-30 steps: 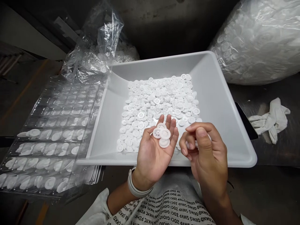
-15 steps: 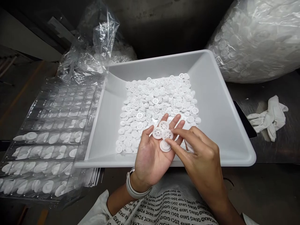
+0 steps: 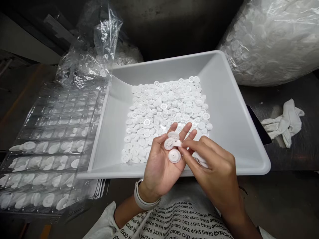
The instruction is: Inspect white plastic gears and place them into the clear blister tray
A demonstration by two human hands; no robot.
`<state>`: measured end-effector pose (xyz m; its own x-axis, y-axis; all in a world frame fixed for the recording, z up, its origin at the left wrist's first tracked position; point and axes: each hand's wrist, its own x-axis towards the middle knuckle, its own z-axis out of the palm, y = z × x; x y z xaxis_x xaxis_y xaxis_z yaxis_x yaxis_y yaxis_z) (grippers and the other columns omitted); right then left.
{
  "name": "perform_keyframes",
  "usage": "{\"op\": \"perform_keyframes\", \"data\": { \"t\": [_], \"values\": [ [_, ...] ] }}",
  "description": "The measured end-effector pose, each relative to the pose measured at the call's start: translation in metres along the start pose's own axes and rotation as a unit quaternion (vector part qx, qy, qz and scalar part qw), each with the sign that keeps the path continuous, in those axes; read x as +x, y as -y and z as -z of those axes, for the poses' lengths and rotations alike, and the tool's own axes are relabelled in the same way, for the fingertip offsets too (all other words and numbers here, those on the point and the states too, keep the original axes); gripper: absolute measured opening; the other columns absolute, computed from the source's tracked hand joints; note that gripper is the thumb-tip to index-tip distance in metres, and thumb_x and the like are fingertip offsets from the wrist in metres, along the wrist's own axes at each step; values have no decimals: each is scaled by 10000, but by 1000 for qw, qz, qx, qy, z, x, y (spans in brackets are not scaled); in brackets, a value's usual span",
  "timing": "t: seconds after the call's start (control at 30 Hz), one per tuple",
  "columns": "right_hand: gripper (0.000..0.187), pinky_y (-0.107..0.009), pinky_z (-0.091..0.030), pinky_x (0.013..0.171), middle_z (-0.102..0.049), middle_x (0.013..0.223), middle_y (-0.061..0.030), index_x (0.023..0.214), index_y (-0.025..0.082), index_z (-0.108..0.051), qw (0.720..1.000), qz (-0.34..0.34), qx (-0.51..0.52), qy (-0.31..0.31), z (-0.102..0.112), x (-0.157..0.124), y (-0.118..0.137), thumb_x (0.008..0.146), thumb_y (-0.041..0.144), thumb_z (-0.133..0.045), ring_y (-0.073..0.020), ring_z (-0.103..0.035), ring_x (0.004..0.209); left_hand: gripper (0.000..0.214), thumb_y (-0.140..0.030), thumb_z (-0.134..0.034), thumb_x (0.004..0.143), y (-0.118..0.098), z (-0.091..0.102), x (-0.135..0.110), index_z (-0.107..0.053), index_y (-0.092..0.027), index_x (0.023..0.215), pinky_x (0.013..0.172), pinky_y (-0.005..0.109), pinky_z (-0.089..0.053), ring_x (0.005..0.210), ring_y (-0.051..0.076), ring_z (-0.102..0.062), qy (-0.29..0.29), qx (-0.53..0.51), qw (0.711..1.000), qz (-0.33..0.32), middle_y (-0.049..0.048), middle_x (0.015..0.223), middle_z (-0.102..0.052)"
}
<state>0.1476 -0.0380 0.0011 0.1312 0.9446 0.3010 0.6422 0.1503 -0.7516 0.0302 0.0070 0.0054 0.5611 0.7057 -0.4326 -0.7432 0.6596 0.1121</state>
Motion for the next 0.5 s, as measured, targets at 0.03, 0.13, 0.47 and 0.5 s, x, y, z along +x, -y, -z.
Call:
{"op": "perform_keyframes", "data": {
  "t": [0.03, 0.13, 0.47, 0.5],
  "values": [
    [209, -224, -402, 598, -557, 756, 29, 975, 213, -654, 999, 29, -19, -11, 1, -1, -1, 812, 84, -673, -60, -485, 638, 246, -288, -418, 918, 0, 0, 0, -535, -226, 1126, 1092, 327, -356, 1240, 208, -545, 1, -2, 1000, 0, 69, 1284, -612],
    [278, -227, -394, 608, -552, 748, 21, 1023, 195, -649, 990, 114, -85, -5, 7, -6, -7, 793, 41, -679, -59, -471, 634, 269, -286, -412, 922, -2, 2, 0, -523, -224, 1159, 1100, 350, -353, 1257, 233, -527, 17, -5, 1000, 1, 70, 1312, -592],
    [160, -226, -404, 604, -554, 762, 17, 1002, 205, -671, 999, 10, -25, -20, 10, 12, -3, 842, 206, -677, -74, -504, 660, 369, -294, -389, 932, -2, 4, 3, -495, -213, 1276, 1038, 300, -418, 1266, 216, -519, 19, 28, 999, 12, 83, 1346, -572],
    [184, -225, -401, 598, -548, 757, 23, 1016, 212, -669, 999, 11, -41, -7, 8, 15, -2, 834, 216, -687, -72, -500, 652, 377, -282, -386, 932, -2, 4, 3, -499, -201, 1283, 1040, 289, -416, 1262, 205, -523, 19, 40, 999, 14, 90, 1332, -583]
  ]
}}
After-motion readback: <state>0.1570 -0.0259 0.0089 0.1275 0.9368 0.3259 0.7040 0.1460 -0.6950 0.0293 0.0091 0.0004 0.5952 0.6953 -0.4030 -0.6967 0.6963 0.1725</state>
